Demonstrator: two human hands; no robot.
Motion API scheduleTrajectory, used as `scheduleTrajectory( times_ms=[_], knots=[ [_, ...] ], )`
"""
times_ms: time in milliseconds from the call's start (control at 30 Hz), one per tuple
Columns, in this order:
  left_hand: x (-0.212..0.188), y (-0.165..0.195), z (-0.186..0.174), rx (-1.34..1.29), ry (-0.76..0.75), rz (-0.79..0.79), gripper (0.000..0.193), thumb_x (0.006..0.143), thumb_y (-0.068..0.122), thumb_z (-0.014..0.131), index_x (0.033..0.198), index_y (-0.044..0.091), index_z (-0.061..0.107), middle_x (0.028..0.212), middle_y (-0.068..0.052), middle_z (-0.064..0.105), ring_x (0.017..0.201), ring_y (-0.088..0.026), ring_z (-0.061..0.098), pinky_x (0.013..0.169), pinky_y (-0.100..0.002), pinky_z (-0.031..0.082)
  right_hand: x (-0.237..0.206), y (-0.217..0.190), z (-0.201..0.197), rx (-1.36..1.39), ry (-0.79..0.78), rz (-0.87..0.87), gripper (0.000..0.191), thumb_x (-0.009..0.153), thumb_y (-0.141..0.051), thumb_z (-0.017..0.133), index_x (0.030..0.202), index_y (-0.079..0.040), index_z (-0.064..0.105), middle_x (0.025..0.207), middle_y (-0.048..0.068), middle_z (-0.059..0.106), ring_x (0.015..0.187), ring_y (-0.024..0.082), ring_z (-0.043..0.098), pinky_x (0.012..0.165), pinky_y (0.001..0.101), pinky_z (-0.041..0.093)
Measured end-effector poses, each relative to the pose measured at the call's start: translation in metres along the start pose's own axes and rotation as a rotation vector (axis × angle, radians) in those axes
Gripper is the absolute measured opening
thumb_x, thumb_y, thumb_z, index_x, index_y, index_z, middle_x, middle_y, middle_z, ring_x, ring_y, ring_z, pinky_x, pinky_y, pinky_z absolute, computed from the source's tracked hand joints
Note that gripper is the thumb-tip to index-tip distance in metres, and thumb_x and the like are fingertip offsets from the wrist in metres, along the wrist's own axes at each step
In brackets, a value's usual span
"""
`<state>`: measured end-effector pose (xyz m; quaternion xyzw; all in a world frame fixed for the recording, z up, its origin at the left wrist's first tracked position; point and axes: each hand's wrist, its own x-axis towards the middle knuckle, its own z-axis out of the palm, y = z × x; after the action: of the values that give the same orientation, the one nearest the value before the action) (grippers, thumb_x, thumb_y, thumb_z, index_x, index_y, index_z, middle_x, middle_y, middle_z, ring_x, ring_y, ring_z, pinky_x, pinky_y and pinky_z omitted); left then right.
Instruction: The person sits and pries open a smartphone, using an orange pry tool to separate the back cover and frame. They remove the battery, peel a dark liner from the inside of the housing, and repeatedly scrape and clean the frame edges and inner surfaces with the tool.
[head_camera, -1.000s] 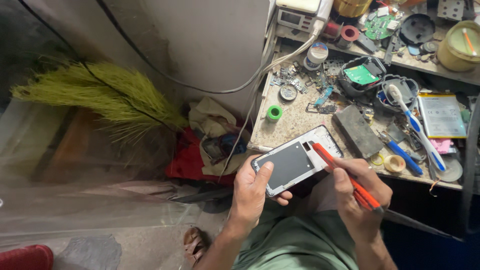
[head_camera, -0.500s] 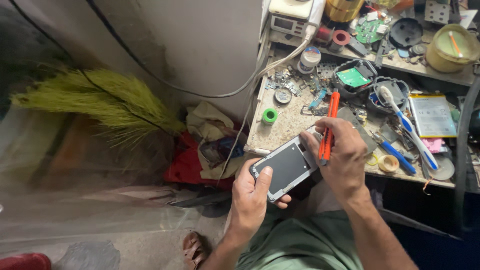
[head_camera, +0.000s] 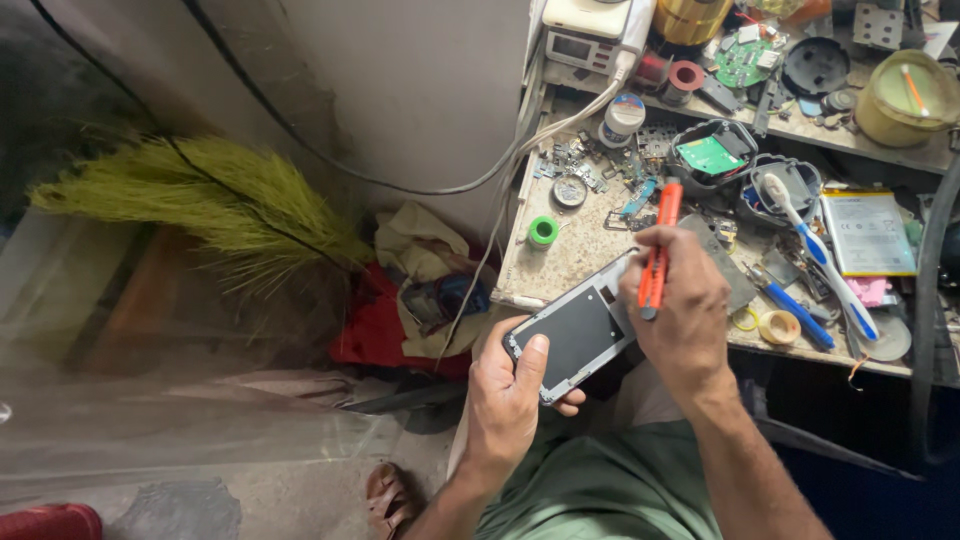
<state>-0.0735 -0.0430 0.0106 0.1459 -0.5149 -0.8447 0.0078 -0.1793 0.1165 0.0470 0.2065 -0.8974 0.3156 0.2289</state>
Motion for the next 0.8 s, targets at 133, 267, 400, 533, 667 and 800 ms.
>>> scheduleTrajectory(
  times_ms=[133, 267, 400, 533, 667, 800],
  knots=[
    [0.004, 0.000, -0.004, -0.062, 0.033, 0.000, 0.033, 0.104, 0.023, 0.052, 0.123, -0.004, 0.054, 0.089, -0.013, 0.072, 0.060, -0.018, 0.072, 0.051, -0.030, 0.061, 0.000, 0.005, -0.011, 0.019, 0.074, 0.103, 0.023, 0.100, 0.000, 0.066, 0.122, 0.002, 0.059, 0.094, 0.014, 0.067, 0.081, 0.023, 0.068, 0.077, 0.0362, 0.055],
    [0.005, 0.000, -0.006, -0.059, 0.028, 0.019, 0.033, 0.104, 0.023, 0.053, 0.123, -0.005, 0.054, 0.089, -0.013, 0.072, 0.060, -0.018, 0.072, 0.050, -0.030, 0.061, -0.002, -0.001, -0.020, 0.136, 0.035, 0.084, 0.021, 0.100, -0.002, 0.068, 0.117, 0.000, 0.058, 0.098, 0.012, 0.069, 0.082, 0.021, 0.070, 0.075, 0.0336, 0.056],
    [0.004, 0.000, -0.005, -0.010, 0.033, 0.040, 0.034, 0.102, 0.022, 0.054, 0.124, -0.004, 0.055, 0.089, -0.014, 0.073, 0.060, -0.019, 0.073, 0.050, -0.031, 0.062, 0.001, -0.011, -0.007, 0.054, -0.031, -0.003, 0.030, 0.088, -0.008, 0.080, 0.109, -0.002, 0.060, 0.092, 0.014, 0.069, 0.074, 0.026, 0.066, 0.070, 0.0366, 0.052],
    [0.003, 0.002, -0.005, 0.007, 0.033, 0.045, 0.035, 0.103, 0.022, 0.054, 0.125, -0.004, 0.055, 0.089, -0.014, 0.073, 0.061, -0.018, 0.073, 0.051, -0.031, 0.062, 0.005, -0.013, 0.005, 0.185, -0.016, 0.070, 0.021, 0.093, -0.001, 0.072, 0.109, -0.002, 0.059, 0.090, 0.011, 0.069, 0.076, 0.022, 0.070, 0.072, 0.0336, 0.055],
    [0.003, 0.002, -0.004, 0.007, 0.041, 0.059, 0.035, 0.103, 0.021, 0.054, 0.125, -0.005, 0.056, 0.089, -0.014, 0.073, 0.061, -0.018, 0.073, 0.051, -0.031, 0.062, 0.005, -0.007, 0.007, 0.133, 0.084, 0.116, 0.021, 0.096, 0.001, 0.067, 0.114, 0.000, 0.058, 0.090, 0.011, 0.067, 0.078, 0.021, 0.068, 0.075, 0.0331, 0.055],
    [0.002, 0.001, -0.002, 0.002, 0.024, 0.027, 0.033, 0.103, 0.021, 0.054, 0.124, -0.004, 0.056, 0.089, -0.013, 0.073, 0.061, -0.018, 0.073, 0.051, -0.030, 0.062, -0.002, -0.002, 0.002, 0.135, 0.180, 0.120, 0.023, 0.101, 0.001, 0.065, 0.121, 0.002, 0.054, 0.095, 0.010, 0.064, 0.083, 0.017, 0.065, 0.080, 0.0327, 0.055]
  ],
)
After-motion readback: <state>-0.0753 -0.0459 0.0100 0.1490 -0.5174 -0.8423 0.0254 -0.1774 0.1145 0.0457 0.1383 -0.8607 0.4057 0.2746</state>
